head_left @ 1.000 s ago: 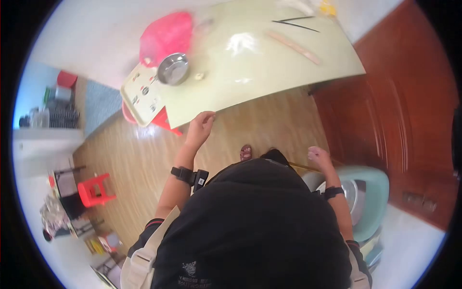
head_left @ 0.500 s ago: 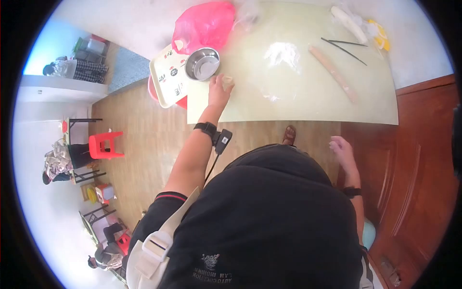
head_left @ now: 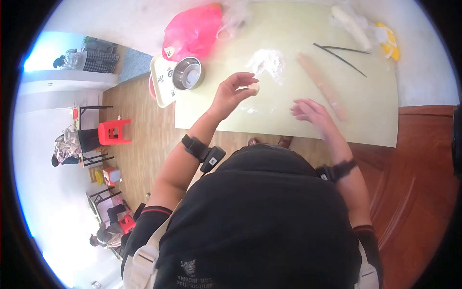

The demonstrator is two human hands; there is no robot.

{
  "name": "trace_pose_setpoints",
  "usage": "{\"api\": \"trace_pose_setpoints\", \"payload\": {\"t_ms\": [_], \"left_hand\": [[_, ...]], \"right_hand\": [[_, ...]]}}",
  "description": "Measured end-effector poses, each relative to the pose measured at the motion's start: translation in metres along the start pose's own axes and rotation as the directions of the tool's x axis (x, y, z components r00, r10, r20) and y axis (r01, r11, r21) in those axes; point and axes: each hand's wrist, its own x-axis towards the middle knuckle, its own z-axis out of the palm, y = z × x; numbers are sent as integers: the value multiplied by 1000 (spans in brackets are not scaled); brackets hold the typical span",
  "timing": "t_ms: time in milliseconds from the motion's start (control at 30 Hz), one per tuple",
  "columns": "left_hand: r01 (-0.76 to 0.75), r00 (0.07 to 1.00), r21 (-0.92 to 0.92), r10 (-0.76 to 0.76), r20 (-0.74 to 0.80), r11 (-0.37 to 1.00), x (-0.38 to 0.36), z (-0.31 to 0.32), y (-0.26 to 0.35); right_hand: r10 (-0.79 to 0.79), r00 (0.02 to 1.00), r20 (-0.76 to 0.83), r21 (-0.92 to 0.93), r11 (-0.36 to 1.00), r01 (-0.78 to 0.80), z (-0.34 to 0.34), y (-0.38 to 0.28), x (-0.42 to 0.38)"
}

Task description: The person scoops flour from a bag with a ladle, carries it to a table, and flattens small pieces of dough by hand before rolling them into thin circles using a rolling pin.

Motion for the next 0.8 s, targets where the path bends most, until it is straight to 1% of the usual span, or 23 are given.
{"api": "trace_pose_setpoints", "payload": {"t_ms": [33, 67, 100, 133, 200, 233, 267, 300, 333, 400, 433, 467, 500, 567, 600, 667, 700, 733, 767, 800], "left_hand": [[15, 999, -29, -14, 38, 999, 2, 7, 8], [7, 999, -30, -6, 39, 1000, 4, 12, 12], [-52, 997, -6, 52, 59, 999, 6, 15, 14], [-113, 991, 17, 111, 79, 993, 7, 17, 18], [-125, 988, 35, 122, 91, 992, 6, 15, 26], [-142, 988, 95, 135, 73, 985, 3, 12, 27], [-156, 987, 152, 150, 51, 976, -2, 7, 28], [-164, 986, 146, 161, 31, 976, -6, 2, 30], [-176, 984, 174, 177, 13, 969, -10, -3, 32], [-192, 979, 202, 200, -22, 960, -17, -13, 37], [-135, 987, 260, 154, -52, 956, -19, -17, 40], [-75, 991, 314, 105, -81, 947, -22, -21, 42], [-77, 990, 310, 110, -90, 948, -24, -23, 41], [52, 996, 201, -37, -79, 978, -25, -29, 36], [46, 996, 195, -31, -82, 980, -25, -33, 33], [-48, 991, 216, 73, -110, 975, -24, -40, 25], [-55, 991, 210, 80, -111, 976, -23, -42, 22], [-41, 989, 160, 63, -134, 986, -22, -44, 18], [-27, 987, 109, 43, -154, 994, -21, -47, 16], [-34, 987, 105, 50, -151, 994, -19, -48, 14]], "right_hand": [[3, 997, 72, 47, 999, -7, 14, -11, 15], [7, 991, 134, 119, 993, -23, 27, -22, 24], [5, 981, 196, 189, 981, -43, 38, -33, 32], [-3, 981, 196, 184, 982, -34, 47, -40, 38], [-61, 956, 286, 256, 966, -15, 63, -50, 48], [-62, 953, 295, 249, 968, -14, 68, -54, 51], [-55, 954, 294, 192, 981, -2, 73, -57, 53], [-48, 954, 296, 127, 992, 11, 77, -61, 56], [-44, 949, 312, 104, 995, 12, 80, -64, 59], [-97, 932, 348, 72, 994, 76, 86, -68, 65], [-94, 928, 360, 62, 995, 77, 91, -71, 67], [-92, 922, 375, 6, 995, 97, 95, -76, 68], [-90, 917, 388, -48, 992, 118, 100, -80, 68], [-90, 917, 389, -70, 990, 126, 108, -79, 73], [-90, 918, 386, -85, 988, 132, 112, -79, 76], [-76, 921, 383, -93, 988, 120, 117, -80, 79], [-66, 923, 378, -92, 990, 108, 119, -81, 80], [-65, 924, 376, -101, 989, 110, 122, -83, 80], [-62, 935, 348, -76, 993, 94, 125, -85, 80], [-60, 945, 321, -50, 996, 80, 128, -87, 80]]}}
